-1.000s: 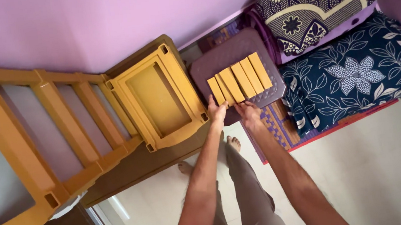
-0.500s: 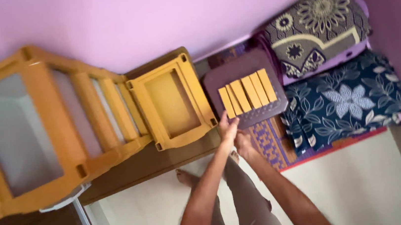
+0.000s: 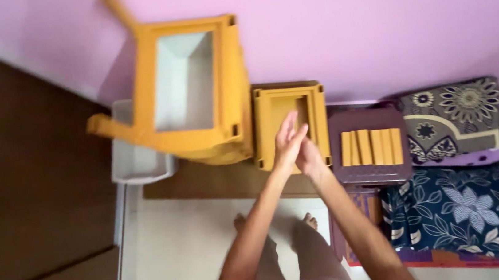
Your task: The person repeatedly assembles and disassembles a yellow plastic storage unit with a white inner bin. They insert and remove wooden slats into the frame, then stack the assembled unit with other identical units on a low table.
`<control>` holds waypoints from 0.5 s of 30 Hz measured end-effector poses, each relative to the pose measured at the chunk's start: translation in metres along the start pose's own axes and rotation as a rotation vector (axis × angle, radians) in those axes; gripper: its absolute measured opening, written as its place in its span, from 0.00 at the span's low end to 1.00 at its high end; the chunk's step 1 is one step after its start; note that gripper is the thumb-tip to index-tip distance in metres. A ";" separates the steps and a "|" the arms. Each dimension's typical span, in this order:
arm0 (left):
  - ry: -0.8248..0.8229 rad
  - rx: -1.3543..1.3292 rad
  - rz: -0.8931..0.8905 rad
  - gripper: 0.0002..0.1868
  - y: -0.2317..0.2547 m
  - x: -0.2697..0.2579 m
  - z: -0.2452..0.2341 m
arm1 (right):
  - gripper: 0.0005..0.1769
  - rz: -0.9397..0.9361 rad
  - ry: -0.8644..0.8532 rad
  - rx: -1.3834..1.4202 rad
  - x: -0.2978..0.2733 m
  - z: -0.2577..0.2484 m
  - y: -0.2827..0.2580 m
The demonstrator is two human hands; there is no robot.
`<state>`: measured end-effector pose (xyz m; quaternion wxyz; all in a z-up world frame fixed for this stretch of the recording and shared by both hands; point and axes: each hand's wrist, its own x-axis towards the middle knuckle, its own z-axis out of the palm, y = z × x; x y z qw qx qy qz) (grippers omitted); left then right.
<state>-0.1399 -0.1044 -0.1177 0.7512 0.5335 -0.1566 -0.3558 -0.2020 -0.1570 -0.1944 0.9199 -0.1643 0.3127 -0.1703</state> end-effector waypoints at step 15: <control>0.056 -0.046 0.282 0.30 0.255 -0.038 -0.208 | 0.17 0.039 -0.372 -0.266 -0.008 0.284 0.122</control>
